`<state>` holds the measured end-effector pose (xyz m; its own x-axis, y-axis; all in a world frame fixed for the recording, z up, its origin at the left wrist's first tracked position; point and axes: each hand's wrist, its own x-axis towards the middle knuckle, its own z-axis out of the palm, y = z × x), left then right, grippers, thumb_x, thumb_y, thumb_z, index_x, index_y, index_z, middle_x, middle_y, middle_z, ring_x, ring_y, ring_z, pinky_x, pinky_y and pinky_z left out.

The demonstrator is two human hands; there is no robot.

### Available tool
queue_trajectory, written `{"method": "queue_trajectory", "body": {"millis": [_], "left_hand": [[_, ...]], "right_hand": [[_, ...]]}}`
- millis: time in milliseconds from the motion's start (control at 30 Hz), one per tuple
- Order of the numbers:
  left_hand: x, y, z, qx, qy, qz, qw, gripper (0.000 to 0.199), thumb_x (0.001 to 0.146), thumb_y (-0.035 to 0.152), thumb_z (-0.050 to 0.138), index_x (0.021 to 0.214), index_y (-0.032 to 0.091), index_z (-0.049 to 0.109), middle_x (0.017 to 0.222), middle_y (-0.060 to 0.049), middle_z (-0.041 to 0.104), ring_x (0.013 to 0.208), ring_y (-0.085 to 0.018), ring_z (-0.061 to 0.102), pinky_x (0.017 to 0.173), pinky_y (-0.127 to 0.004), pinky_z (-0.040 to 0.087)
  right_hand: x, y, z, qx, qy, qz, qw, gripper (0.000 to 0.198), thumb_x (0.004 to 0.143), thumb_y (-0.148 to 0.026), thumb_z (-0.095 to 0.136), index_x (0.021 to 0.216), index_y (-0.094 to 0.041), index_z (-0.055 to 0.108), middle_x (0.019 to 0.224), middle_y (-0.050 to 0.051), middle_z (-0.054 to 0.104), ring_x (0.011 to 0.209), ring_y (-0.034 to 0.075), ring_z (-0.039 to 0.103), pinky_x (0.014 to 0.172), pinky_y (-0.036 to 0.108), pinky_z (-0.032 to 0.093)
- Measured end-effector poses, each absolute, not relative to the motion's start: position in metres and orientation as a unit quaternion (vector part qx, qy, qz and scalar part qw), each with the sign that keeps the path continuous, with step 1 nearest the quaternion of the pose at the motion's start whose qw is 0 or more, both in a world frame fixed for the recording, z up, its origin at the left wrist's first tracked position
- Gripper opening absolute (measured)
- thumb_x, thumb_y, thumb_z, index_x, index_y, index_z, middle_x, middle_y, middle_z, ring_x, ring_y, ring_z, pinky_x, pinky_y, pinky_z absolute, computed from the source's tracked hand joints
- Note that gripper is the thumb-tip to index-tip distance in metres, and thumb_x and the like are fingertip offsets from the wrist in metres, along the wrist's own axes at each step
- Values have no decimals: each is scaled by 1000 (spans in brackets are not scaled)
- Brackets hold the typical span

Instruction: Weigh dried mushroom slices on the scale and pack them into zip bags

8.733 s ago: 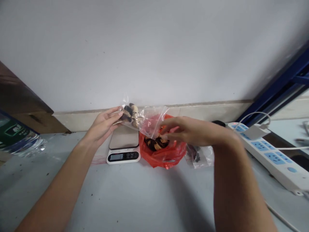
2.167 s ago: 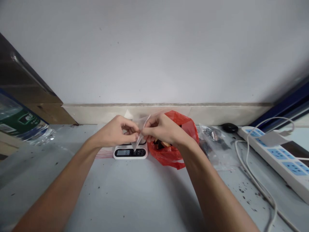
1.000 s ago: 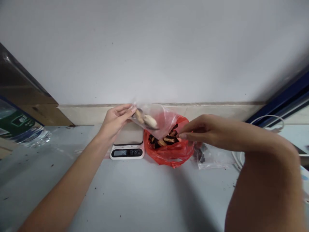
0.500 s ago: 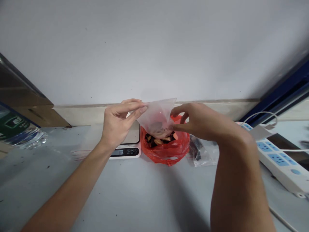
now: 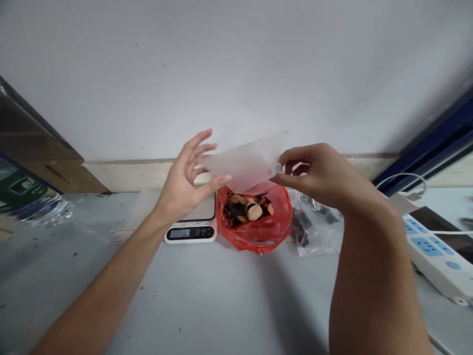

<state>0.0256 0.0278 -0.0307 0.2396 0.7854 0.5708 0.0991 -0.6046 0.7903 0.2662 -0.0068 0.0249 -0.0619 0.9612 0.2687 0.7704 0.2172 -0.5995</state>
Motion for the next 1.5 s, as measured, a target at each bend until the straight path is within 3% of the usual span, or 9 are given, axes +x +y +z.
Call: {"method": "queue_trajectory", "body": {"millis": [100,233,433,633,833,1067,1300,1400,1500], "left_hand": [[17,25,-19,749,298,524,275,53,80,34,86,130,31,68,137,-5,69,129,-28,63,104,-37,52],[3,27,-11,739,312,526,285,20,87,34,80,101,20,78,107,-6,79,103,-21,74,97,-32,56],[-36,34,-6,643,368,571,354,44,69,54,91,85,19,70,75,-1,74,78,-20,76,85,-32,59],[-80,33,-3,629,450,488,405,62,67,70,86,98,17,75,75,-4,75,83,-20,73,79,-30,55],[-101,40,-11,538,465,552,435,41,53,45,99,76,18,79,78,-3,76,85,-19,72,82,-29,54],[-118,44,-17,495,459,571,467,32,62,42,95,75,19,77,83,-4,76,87,-19,72,82,-29,56],[-117,49,-21,415,447,655,447,15,71,27,86,71,18,74,78,-2,74,82,-15,71,86,-27,57],[-129,52,-25,424,485,646,410,13,74,22,83,83,18,76,78,-1,74,82,-15,72,83,-27,57],[-155,55,-32,431,570,627,310,17,77,19,78,94,19,73,81,-2,75,84,-15,72,78,-24,56]], "right_hand": [[253,-7,27,-565,-738,136,343,26,67,-48,67,67,-22,71,70,6,70,70,22,59,68,38,48],[234,-3,22,-508,-745,210,379,28,73,-51,70,74,-23,69,78,6,73,76,23,65,69,36,52],[218,10,2,-483,-708,356,373,35,65,-49,83,83,-22,70,76,4,73,71,22,68,62,33,54],[184,12,-6,-444,-689,407,402,23,67,-43,79,70,-20,73,73,3,72,71,21,68,66,33,54],[151,16,-21,-472,-638,432,428,21,67,-41,78,71,-21,72,75,3,72,74,21,68,71,33,55],[121,27,-24,-469,-653,410,431,21,66,-38,74,65,-20,64,70,0,64,66,16,62,67,31,53],[106,29,-27,-452,-602,514,412,17,60,-31,73,60,-20,60,66,0,63,65,15,61,65,30,52],[99,31,-34,-473,-609,441,458,16,66,-31,70,64,-21,57,67,-1,62,64,15,61,62,30,52],[84,27,-41,-459,-691,233,507,6,80,-26,63,76,-21,64,77,2,67,65,15,62,63,28,52]]}}
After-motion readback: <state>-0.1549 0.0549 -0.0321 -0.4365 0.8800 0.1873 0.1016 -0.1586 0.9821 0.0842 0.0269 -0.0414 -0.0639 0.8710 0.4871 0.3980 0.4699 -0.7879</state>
